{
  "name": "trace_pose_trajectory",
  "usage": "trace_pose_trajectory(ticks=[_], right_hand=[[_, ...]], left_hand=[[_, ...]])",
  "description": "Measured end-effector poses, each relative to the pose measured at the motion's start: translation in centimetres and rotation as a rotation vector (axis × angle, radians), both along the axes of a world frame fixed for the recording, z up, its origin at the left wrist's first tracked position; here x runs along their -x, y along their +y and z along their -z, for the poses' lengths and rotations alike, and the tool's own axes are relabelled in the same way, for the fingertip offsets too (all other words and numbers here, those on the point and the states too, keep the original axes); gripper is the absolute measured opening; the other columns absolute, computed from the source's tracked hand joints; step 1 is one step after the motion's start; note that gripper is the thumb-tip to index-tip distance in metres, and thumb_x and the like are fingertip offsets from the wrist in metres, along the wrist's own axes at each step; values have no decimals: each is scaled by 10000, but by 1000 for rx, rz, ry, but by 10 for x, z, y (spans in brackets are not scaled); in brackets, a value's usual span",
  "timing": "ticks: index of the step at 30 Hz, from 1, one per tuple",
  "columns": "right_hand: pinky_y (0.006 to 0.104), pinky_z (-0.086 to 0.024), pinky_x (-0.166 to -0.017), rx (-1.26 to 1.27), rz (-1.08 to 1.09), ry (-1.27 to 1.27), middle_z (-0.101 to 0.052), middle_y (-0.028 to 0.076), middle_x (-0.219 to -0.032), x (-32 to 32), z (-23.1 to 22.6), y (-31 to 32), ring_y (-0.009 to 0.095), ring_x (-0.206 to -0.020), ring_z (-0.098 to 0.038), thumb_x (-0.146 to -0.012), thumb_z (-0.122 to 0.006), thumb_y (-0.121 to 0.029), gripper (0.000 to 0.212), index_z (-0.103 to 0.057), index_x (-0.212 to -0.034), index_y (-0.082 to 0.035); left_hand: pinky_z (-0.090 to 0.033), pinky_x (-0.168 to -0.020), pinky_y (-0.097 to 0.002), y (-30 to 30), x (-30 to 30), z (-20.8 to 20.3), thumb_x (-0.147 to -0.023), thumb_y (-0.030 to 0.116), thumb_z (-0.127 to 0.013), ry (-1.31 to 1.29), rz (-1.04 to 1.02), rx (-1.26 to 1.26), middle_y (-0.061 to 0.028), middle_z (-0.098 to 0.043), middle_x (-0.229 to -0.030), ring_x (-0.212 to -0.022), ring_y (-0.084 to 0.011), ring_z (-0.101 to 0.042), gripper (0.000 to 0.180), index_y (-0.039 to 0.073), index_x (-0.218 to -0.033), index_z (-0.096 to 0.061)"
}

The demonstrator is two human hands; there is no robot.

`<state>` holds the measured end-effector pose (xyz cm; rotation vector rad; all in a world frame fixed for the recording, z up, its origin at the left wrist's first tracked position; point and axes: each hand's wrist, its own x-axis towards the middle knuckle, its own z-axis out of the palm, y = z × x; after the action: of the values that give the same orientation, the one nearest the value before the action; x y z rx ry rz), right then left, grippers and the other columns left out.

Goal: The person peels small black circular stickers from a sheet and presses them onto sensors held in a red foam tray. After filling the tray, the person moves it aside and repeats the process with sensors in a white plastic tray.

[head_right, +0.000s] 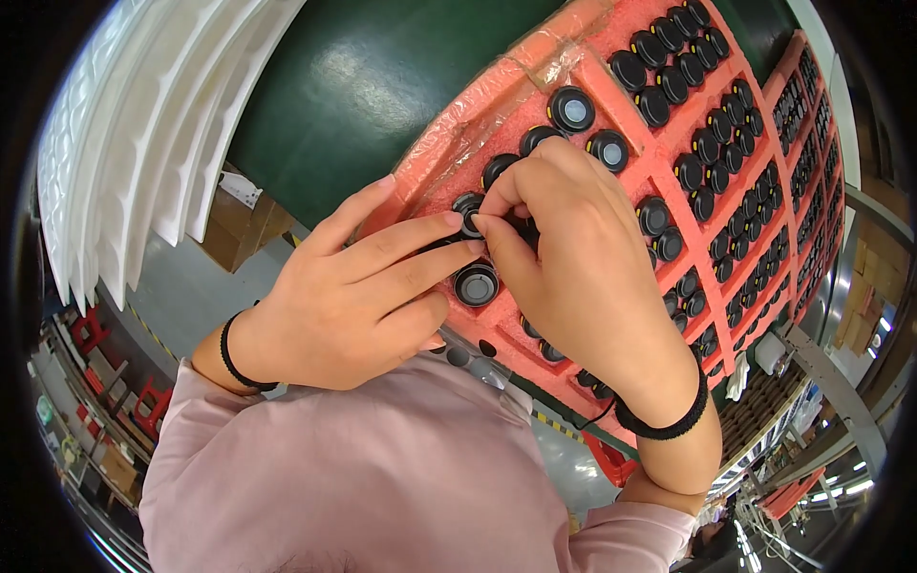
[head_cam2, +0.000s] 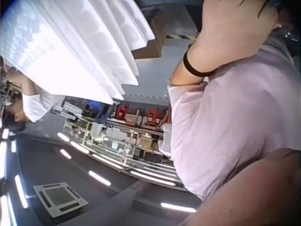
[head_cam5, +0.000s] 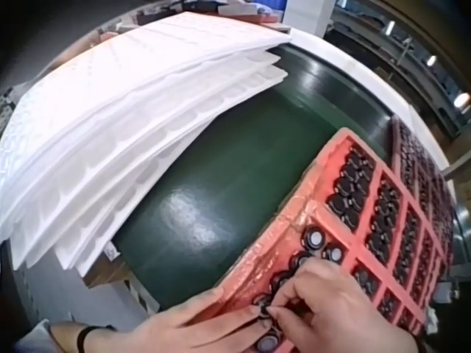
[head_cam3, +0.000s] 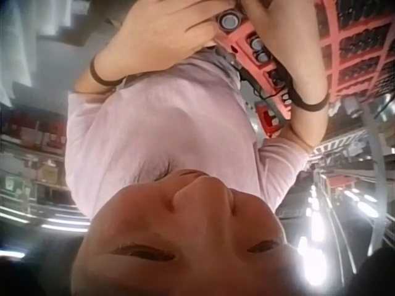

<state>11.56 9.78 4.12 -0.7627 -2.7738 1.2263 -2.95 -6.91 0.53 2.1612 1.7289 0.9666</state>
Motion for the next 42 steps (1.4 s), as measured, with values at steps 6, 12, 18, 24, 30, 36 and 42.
trace_pose_trajectory(ticks=[6, 12, 18, 24, 30, 36, 42], right_hand=[[290, -459, -672, -54, -7, 25, -535, 72, -879, 0, 3, 0, 177, -777, -555, -861, -699, 71, 126, -599, -908, 11], [299, -461, -698, -77, 41, 71, -546, 78, -881, -6, -1, -2, 196, -791, -562, -839, -716, 73, 155, -596, -912, 8], [313, -470, -716, 247, -19, 46, -586, 94, -912, -32, -26, -8, 222, -807, -579, -815, -761, 45, 184, -615, -920, 3], [345, -496, -717, 314, -15, 35, -640, 119, -918, -46, -34, -26, 252, -828, -615, -748, -841, 19, 276, -628, -922, -3], [355, -500, -670, 140, -6, 102, -648, 125, -888, -50, -28, -33, 266, -785, -622, -699, -877, 19, 332, -628, -917, -7], [348, -488, -619, -16, -35, 176, -635, 127, -865, -51, -24, -34, 270, -743, -614, -690, -869, 45, 334, -617, -902, -12], [351, -476, -610, -15, -11, 210, -623, 125, -852, -50, -22, -35, 273, -736, -604, -687, -865, 52, 336, -607, -892, -13]], left_hand=[[-416, -1130, -579, 1, 1, -2, -692, 165, -724, 23, 9, 2, -68, -715, -1194, -1201, -256, -654, 151, 81, -731, -605], [-472, -1026, -528, 4, 4, -2, -729, 204, -734, 15, 10, -24, -70, -705, -1123, -1054, -248, -662, 170, 86, -789, -627], [-487, -847, -417, 0, 10, -7, -790, 296, -729, 112, 22, -18, -52, -675, -1009, -882, -217, -629, 215, 109, -860, -650], [-450, -774, -359, 0, 8, -13, -831, 337, -716, 165, 23, -44, -7, -642, -885, -784, -174, -608, 218, 132, -881, -664], [-440, -764, -349, 0, 8, -16, -839, 336, -720, 202, 47, -41, 14, -623, -826, -742, -157, -591, 220, 129, -900, -678], [-433, -762, -341, 1, 7, -17, -858, 333, -713, 205, 53, -11, 22, -618, -806, -711, -153, -572, 227, 118, -932, -697], [-432, -759, -343, 3, 9, -17, -867, 339, -711, 213, 43, -21, 23, -616, -801, -709, -151, -570, 236, 117, -944, -705]])
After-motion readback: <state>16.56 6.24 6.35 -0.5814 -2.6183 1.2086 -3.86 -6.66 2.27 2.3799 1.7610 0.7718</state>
